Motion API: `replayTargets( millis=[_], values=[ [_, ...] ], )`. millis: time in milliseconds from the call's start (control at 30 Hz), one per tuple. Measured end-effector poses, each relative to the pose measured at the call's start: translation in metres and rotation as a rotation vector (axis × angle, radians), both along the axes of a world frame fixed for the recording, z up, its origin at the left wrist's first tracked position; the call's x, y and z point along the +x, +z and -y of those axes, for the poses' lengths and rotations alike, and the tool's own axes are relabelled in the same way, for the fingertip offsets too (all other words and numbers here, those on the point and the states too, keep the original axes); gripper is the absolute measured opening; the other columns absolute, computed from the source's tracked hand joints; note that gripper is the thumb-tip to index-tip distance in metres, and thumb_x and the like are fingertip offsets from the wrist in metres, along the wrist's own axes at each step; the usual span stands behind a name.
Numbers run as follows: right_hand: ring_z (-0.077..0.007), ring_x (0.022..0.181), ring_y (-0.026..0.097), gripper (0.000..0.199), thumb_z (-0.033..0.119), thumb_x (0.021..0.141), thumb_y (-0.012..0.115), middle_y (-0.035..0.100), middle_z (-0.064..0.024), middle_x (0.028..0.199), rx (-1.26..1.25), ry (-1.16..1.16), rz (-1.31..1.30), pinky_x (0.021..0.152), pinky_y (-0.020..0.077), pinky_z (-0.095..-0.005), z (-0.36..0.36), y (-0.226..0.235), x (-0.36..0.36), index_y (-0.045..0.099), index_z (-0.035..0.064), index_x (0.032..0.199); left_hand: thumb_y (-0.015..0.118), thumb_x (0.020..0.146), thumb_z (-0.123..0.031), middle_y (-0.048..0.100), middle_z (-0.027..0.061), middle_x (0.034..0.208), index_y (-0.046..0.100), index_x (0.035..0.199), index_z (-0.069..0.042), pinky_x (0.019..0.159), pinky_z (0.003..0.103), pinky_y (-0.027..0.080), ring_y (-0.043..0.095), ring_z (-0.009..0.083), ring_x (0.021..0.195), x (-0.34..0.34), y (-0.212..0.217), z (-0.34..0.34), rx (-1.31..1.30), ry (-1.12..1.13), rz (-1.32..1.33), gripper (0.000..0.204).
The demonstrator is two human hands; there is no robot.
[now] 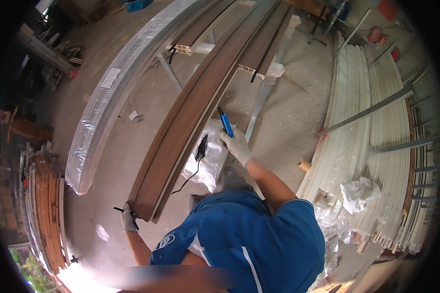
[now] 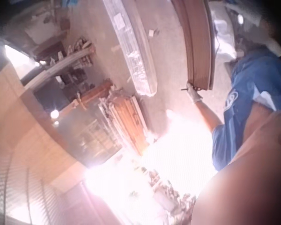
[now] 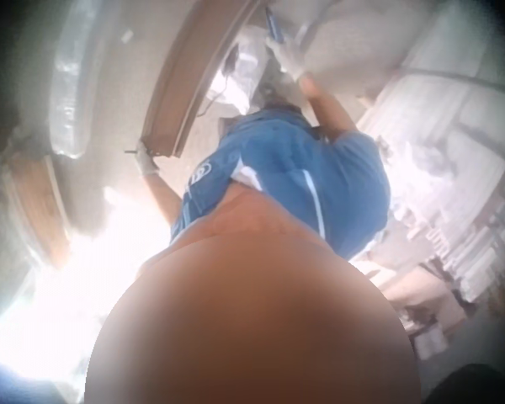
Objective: The person inserts a black rubber seal into the groove of long wooden planks using a blue utility knife to guide and press the seal. They work on multiple planks sequentially, cutting the seal to length and ensuring it fits into the groove.
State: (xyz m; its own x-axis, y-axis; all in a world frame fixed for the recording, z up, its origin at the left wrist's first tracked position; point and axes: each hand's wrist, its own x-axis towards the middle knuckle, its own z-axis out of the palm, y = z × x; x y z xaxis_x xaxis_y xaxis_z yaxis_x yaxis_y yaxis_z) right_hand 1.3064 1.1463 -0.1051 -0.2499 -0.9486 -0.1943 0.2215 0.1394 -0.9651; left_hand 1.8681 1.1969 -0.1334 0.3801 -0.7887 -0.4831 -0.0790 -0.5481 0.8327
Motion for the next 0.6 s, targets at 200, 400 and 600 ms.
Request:
replayTargets(
  millis=[200,400,600],
  values=[
    [-0.0083,0.058,0.052,0.021,0.026,0.099,0.071,0.058,0.0015,0.069,0.097,-0.209,-0.139,0.054,0.0425,-0.0273,0.044,0.01,-0.009,0.064,0.0068,0.096,0.064,0.103,-0.046,0.066,0.004,0.084,0.069,0.104,-0.002,0.049,0.028,0.049,0.06,0.0135,0.061,-0.004,0.009,-0.001,0.03,0.119,0.221,0.044],
    [-0.0096,0.056,0.059,0.024,0.03,0.098,0.074,0.063,-0.0004,0.073,0.015,-0.396,0.155,0.05,0.0453,-0.0248,0.078,0.014,-0.023,0.064,0.0087,0.1,0.063,0.104,-0.045,0.066,0.0073,0.087,0.069,0.098,0.0,0.051,0.027,0.047,0.057,0.0128,0.059,-0.012,0.017,-0.009,-0.102,0.222,0.044,0.046],
    [-0.0128,0.062,0.067,0.025,0.031,0.098,0.073,0.067,-0.0018,0.079,0.047,-0.479,0.334,0.054,0.0527,-0.0262,0.124,0.002,-0.066,0.065,0.0089,0.104,0.064,0.103,-0.045,0.067,0.007,0.089,0.071,0.102,0.0,0.062,0.03,0.052,0.063,0.0163,0.072,0.0,0.011,-0.011,0.022,0.226,-0.053,0.046]
  ],
)
